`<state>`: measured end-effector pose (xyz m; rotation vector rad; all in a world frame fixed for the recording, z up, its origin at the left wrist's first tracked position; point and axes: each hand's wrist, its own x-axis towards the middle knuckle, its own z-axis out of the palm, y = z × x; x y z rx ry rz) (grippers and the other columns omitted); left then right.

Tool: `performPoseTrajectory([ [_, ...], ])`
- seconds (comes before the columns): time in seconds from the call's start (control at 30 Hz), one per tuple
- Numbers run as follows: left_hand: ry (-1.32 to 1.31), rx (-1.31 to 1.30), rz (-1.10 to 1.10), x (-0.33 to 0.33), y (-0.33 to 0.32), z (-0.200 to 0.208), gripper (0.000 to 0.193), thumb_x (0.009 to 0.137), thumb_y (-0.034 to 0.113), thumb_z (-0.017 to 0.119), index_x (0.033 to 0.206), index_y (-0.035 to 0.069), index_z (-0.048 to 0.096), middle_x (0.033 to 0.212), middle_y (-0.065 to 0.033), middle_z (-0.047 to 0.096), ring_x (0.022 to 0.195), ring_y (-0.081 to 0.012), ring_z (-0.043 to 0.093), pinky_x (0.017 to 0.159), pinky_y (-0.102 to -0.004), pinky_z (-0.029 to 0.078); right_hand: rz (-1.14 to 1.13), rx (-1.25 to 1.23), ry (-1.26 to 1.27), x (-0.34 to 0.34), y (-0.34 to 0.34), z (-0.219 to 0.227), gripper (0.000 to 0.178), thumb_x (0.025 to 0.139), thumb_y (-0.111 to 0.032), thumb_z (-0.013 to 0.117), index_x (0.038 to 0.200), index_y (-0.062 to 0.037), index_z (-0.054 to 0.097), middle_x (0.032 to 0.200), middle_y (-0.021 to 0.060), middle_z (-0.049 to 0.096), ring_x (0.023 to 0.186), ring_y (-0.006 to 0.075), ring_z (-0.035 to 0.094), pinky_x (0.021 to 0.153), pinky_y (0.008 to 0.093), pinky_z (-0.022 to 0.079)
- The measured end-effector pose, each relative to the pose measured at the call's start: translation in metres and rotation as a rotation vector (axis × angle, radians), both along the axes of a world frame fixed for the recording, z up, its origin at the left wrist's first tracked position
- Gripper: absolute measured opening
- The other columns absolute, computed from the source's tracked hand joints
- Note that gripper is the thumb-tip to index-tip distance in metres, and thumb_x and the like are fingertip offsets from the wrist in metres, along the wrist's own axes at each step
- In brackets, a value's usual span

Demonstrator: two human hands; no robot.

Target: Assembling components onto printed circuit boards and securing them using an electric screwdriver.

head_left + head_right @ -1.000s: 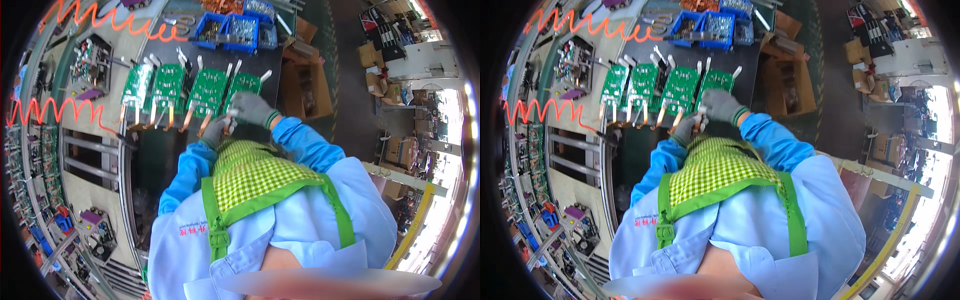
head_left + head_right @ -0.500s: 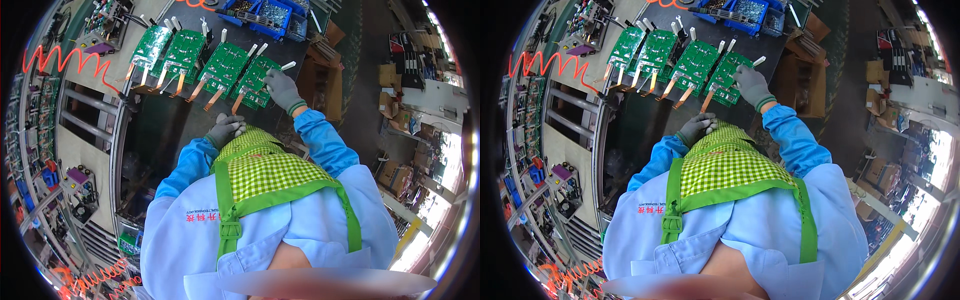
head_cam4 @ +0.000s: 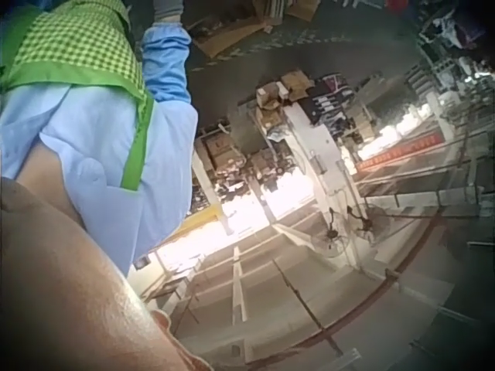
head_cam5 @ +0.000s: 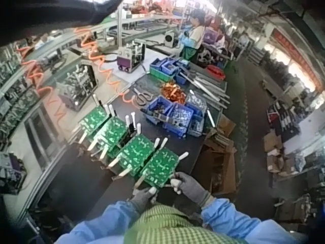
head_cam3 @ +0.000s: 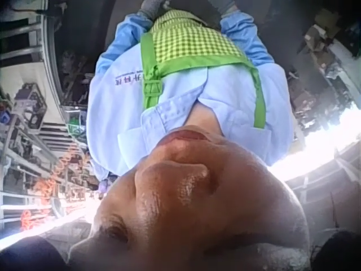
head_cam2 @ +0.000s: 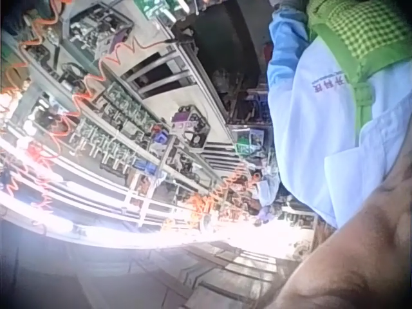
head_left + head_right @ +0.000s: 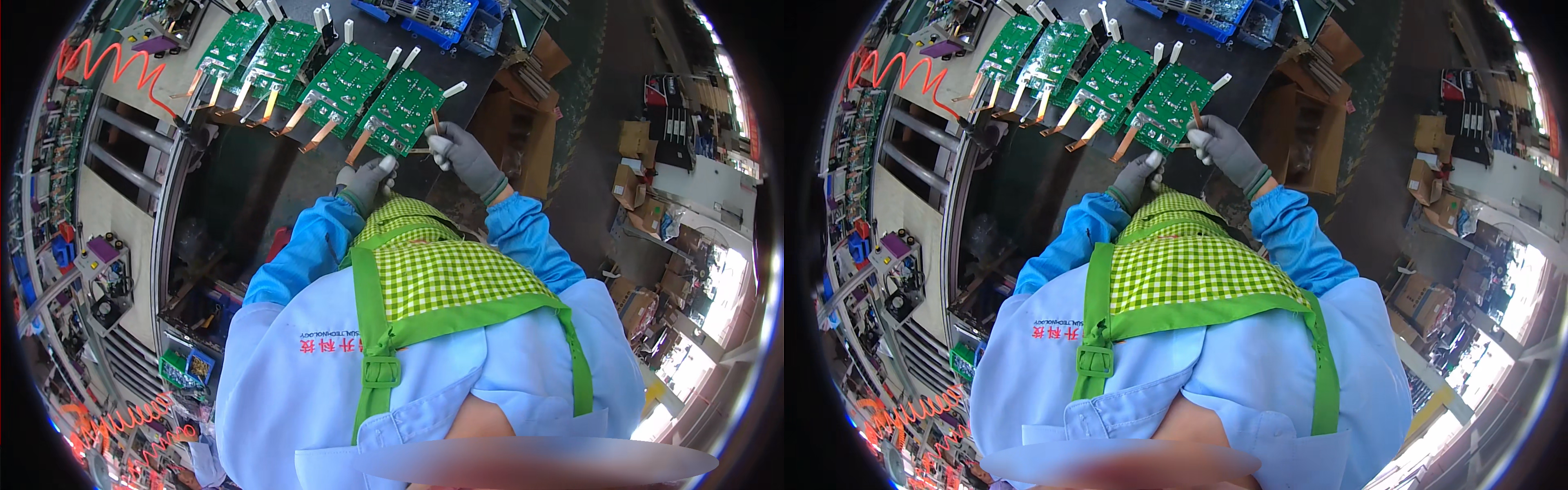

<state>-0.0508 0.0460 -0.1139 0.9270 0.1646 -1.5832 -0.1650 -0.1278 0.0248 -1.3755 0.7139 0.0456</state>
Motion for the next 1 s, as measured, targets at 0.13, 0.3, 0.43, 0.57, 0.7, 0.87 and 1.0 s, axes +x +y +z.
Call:
performPoseTrajectory([
  [0.13, 0.069, 0.07, 0.101, -0.003, -0.014, 0.0, 0.022, 0.087, 0.029, 0.06, 0.095, 0.009, 0.057, 0.07, 0.0012, 0.051, 0.058, -0.0061, 0.047, 0.047, -0.017, 0.039, -0.059, 0.066, 0.0, -0.022, 0.009, -0.003, 0.035, 0.095, -0.028, 0.043, 0.116, -0.0016, 0.052, 0.089, 0.003, 0.058, 0.065, 0.0033, 0.048, 0.059, 0.0181, 0.042],
  [0.3, 0.23, 0.008, 0.309, -0.012, -0.019, -0.005, 0.023, 0.091, 0.016, 0.053, 0.109, 0.002, 0.053, 0.093, -0.0085, 0.055, 0.08, -0.0157, 0.055, 0.059, -0.0211, 0.05, -0.039, 0.097, 0.085, -0.039, 0.026, -0.01, 0.038, 0.095, -0.029, 0.042, 0.119, -0.0006, 0.052, 0.095, 0.0053, 0.06, 0.067, 0.0045, 0.05, 0.062, 0.0193, 0.044],
  [0.43, 0.22, 0.003, 0.324, -0.006, -0.025, -0.006, 0.026, 0.092, 0.016, 0.051, 0.114, 0.003, 0.049, 0.091, -0.0076, 0.056, 0.079, -0.0152, 0.056, 0.059, -0.0215, 0.051, 0.015, 0.234, 0.177, -0.043, 0.034, -0.012, 0.039, 0.095, -0.033, 0.042, 0.115, -0.0003, 0.053, 0.09, 0.006, 0.059, 0.067, 0.0062, 0.052, 0.061, 0.02, 0.045],
  [0.57, 0.12, -0.111, 0.197, 0.004, -0.024, -0.016, 0.024, 0.092, 0.017, 0.052, 0.111, 0.003, 0.051, 0.09, -0.0059, 0.058, 0.077, -0.0137, 0.056, 0.062, -0.0214, 0.05, 0.097, 0.241, 0.252, -0.037, 0.038, -0.02, 0.039, 0.095, -0.036, 0.042, 0.105, -0.0006, 0.055, 0.079, 0.0051, 0.057, 0.062, 0.007, 0.051, 0.055, 0.0198, 0.044],
  [0.7, -0.15, -0.045, 0.02, 0.005, -0.028, -0.015, 0.019, 0.091, 0.014, 0.051, 0.105, 0.002, 0.053, 0.088, -0.0053, 0.059, 0.072, -0.0109, 0.054, 0.062, -0.0232, 0.048, 0.098, 0.218, 0.244, -0.024, 0.042, -0.031, 0.038, 0.095, -0.036, 0.04, 0.101, -0.0016, 0.055, 0.074, 0.004, 0.056, 0.058, 0.0067, 0.05, 0.051, 0.0194, 0.042],
  [0.87, -0.407, -0.074, 0.018, 0.004, -0.026, -0.007, 0.017, 0.089, 0.013, 0.055, 0.101, 0.002, 0.056, 0.085, -0.0042, 0.06, 0.071, -0.0116, 0.054, 0.064, -0.0248, 0.045, 0.073, 0.208, 0.27, -0.014, 0.046, -0.033, 0.037, 0.095, -0.035, 0.04, 0.101, -0.0018, 0.056, 0.074, 0.0041, 0.057, 0.058, 0.0067, 0.05, 0.05, 0.0191, 0.042],
  [1.0, -0.354, -0.081, 0.027, 0.007, -0.026, -0.003, 0.014, 0.088, 0.012, 0.055, 0.098, 0.003, 0.055, 0.083, -0.0038, 0.057, 0.071, -0.0124, 0.055, 0.064, -0.0256, 0.046, 0.066, 0.21, 0.295, -0.01, 0.047, -0.044, 0.036, 0.095, -0.034, 0.041, 0.101, -0.0027, 0.056, 0.073, 0.0049, 0.058, 0.056, 0.0091, 0.052, 0.049, 0.0218, 0.042],
])
